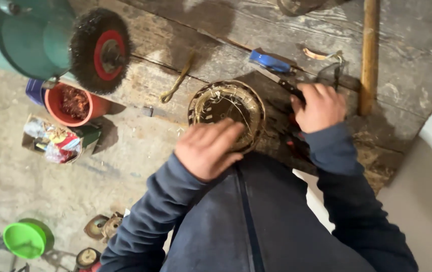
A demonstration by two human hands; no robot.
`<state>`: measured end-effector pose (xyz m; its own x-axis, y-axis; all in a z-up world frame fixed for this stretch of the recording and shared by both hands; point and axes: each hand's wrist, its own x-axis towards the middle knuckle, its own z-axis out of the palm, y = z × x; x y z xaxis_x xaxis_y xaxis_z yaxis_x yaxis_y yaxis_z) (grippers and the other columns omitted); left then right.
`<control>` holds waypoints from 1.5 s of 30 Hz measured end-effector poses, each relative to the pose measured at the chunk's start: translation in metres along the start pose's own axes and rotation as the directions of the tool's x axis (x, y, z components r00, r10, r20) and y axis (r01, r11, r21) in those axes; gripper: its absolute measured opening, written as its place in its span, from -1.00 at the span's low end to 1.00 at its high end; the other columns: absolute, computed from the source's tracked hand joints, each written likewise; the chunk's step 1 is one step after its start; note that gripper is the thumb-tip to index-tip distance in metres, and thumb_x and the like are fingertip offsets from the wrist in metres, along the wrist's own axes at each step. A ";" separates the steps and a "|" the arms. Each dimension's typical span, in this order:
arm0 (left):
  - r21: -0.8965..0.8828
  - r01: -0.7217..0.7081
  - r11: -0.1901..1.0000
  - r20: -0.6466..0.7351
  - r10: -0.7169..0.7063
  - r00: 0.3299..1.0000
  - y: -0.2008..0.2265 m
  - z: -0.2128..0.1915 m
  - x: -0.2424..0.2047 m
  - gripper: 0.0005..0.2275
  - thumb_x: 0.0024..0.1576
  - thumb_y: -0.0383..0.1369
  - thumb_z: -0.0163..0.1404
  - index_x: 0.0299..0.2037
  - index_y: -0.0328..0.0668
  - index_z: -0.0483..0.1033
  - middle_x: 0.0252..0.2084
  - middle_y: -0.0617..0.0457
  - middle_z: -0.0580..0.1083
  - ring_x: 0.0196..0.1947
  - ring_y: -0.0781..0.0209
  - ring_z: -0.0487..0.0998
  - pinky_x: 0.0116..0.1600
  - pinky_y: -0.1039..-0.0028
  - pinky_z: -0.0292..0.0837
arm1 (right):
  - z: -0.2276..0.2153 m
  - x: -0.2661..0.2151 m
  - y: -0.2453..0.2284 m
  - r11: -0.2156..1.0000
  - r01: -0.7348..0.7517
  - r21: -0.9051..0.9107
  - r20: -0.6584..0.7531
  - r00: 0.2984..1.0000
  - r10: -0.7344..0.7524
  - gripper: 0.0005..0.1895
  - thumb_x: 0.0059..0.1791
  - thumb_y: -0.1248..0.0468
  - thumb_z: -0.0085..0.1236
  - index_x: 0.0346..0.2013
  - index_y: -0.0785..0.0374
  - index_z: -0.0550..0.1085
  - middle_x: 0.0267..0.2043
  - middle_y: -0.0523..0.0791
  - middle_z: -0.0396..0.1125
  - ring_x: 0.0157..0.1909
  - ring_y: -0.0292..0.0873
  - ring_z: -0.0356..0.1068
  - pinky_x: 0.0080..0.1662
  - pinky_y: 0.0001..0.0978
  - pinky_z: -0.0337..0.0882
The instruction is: The person uses pliers to pull and cut copper wires from a cylindrical metal component on a workbench. They repeatedly pull out bundles of wire, cut them, and place the pieces on the table.
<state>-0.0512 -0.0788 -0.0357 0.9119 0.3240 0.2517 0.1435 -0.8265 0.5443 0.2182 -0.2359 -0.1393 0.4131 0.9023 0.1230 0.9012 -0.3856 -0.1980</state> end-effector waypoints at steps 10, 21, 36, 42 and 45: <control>-0.853 0.141 0.503 -0.092 -0.411 0.907 -0.138 0.059 -0.023 -0.66 0.41 -0.27 -0.01 0.32 -0.29 0.38 0.25 -0.08 0.47 0.32 0.15 0.45 0.46 0.34 0.30 | -0.012 -0.074 -0.064 0.798 -0.057 0.600 0.062 0.998 0.024 -0.52 -0.02 0.18 0.29 0.13 0.33 0.46 0.02 0.06 0.43 -0.03 0.04 0.47 -0.01 -0.22 0.46; -0.947 0.256 0.195 0.214 -0.212 0.953 -0.133 0.073 0.010 -0.30 0.37 0.10 -0.35 0.38 -0.51 0.27 0.37 -0.26 0.37 0.40 -0.03 0.37 0.53 0.25 0.17 | 0.016 -0.104 -0.113 0.471 -0.074 0.879 0.158 0.977 -0.141 0.17 0.10 -0.34 -0.14 0.56 0.42 -0.41 0.67 0.20 -0.62 0.69 0.12 -0.65 0.56 -0.11 -0.43; -0.991 -0.133 0.017 -0.120 -0.554 0.824 -0.038 0.109 -0.072 -0.09 0.16 0.10 0.03 0.56 -0.27 -0.18 0.61 -0.21 -0.08 0.59 -0.11 0.00 0.60 0.03 -0.09 | 0.049 0.016 -0.078 -0.046 -0.035 0.998 0.033 0.998 -0.055 -0.01 0.12 -0.38 -0.20 0.47 0.43 0.11 0.49 0.03 0.14 0.54 -0.08 0.12 0.53 -0.20 0.10; -0.989 0.139 -0.052 0.147 -0.476 0.867 -0.035 0.066 -0.112 0.01 0.11 0.21 0.02 0.56 -0.31 -0.24 0.65 -0.18 -0.23 0.66 -0.06 -0.28 0.60 -0.03 -0.30 | 0.059 0.051 -0.064 -0.164 -0.213 0.963 0.154 0.938 -0.312 -0.11 0.16 -0.32 -0.21 0.43 0.40 0.18 0.42 0.04 0.21 0.46 -0.06 0.20 0.48 -0.18 0.19; -0.975 0.222 0.018 0.192 -0.440 0.877 -0.048 0.062 -0.119 -0.04 0.13 0.13 0.05 0.54 -0.33 -0.21 0.62 -0.23 -0.17 0.64 -0.12 -0.20 0.56 -0.06 -0.25 | 0.038 0.056 -0.061 0.119 -0.149 0.982 0.179 0.934 -0.309 -0.07 0.15 -0.38 -0.43 0.40 0.37 0.29 0.41 0.01 0.26 0.47 -0.10 0.23 0.47 -0.25 0.19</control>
<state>-0.1425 -0.1063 -0.1411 0.8108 0.5595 -0.1718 -0.1700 0.5061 0.8456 0.1815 -0.1546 -0.1573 0.0838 0.9965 0.0020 -0.0829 0.0090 -0.9965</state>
